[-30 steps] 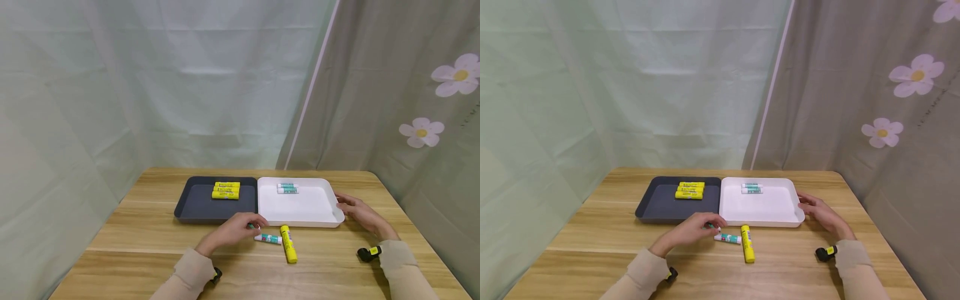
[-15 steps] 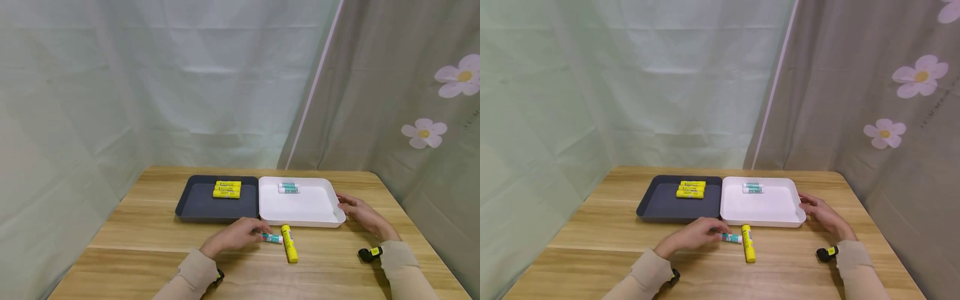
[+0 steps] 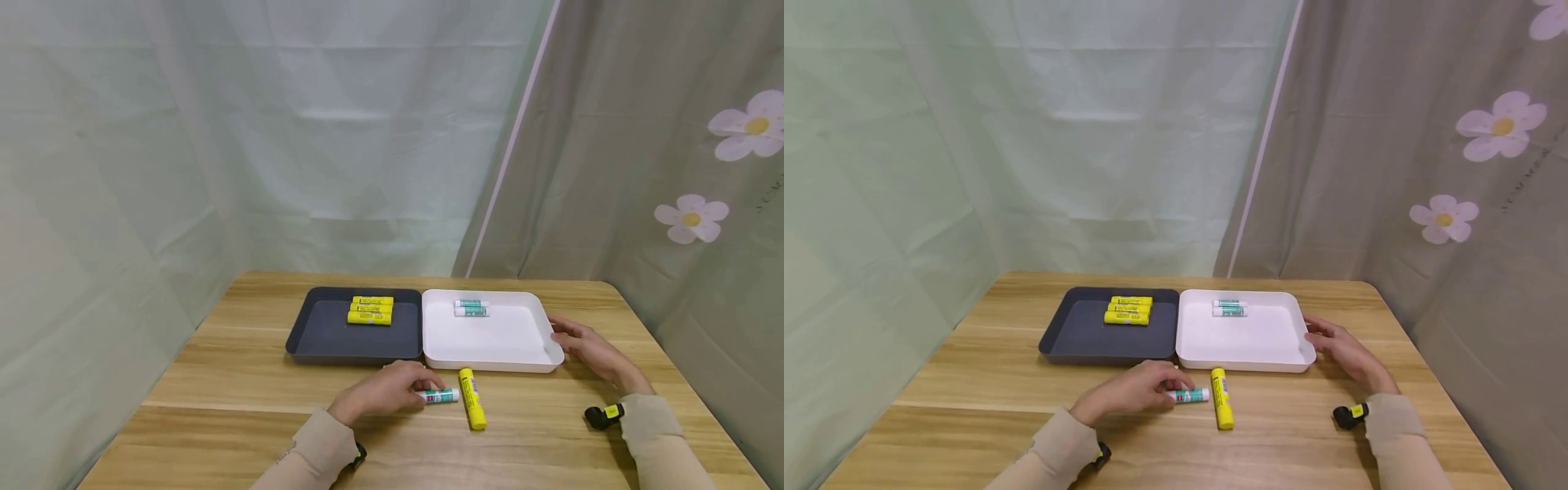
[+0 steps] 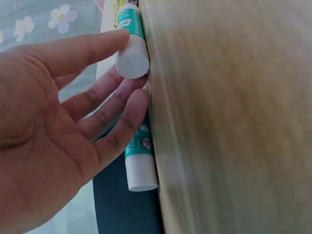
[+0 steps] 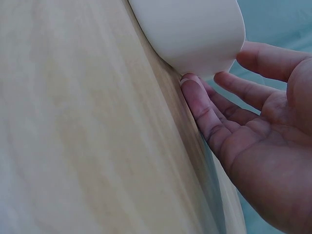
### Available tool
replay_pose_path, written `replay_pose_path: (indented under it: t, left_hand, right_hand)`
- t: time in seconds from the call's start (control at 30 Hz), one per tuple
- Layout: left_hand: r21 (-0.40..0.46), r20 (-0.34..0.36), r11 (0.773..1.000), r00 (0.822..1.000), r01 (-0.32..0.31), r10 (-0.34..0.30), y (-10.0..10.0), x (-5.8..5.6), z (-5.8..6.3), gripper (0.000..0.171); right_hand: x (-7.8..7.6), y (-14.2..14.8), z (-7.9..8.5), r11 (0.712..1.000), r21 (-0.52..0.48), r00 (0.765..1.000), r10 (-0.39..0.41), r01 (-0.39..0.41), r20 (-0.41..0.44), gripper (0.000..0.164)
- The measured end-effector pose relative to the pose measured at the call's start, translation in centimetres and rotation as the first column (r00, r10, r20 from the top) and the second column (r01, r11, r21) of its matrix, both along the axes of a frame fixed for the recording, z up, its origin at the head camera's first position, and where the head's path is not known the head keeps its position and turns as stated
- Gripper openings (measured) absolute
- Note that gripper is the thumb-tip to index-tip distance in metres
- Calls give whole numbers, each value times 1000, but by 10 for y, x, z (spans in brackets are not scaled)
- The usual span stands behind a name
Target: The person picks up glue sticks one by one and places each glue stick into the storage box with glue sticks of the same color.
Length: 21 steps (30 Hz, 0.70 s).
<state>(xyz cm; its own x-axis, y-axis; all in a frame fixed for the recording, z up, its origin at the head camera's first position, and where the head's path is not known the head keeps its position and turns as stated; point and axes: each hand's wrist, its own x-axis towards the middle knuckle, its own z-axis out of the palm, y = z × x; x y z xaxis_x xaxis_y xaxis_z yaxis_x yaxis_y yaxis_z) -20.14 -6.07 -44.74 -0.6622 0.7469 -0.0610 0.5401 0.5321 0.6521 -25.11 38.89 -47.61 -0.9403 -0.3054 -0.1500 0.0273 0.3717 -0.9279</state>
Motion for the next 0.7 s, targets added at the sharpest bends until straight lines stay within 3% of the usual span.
replay_pose_path:
  t: [0.27,0.7]
  left_hand:
    - [-20,20,1000,1000,13,-13,-1,-1,-1,35]
    - [-53,-11,999,1000,9,-10,-2,-1,2,34]
  right_hand:
    - [0,-1,0,1000,-4,1000,-2,2,1,71]
    - [0,0,-1,1000,3,1000,-2,2,-15,72]
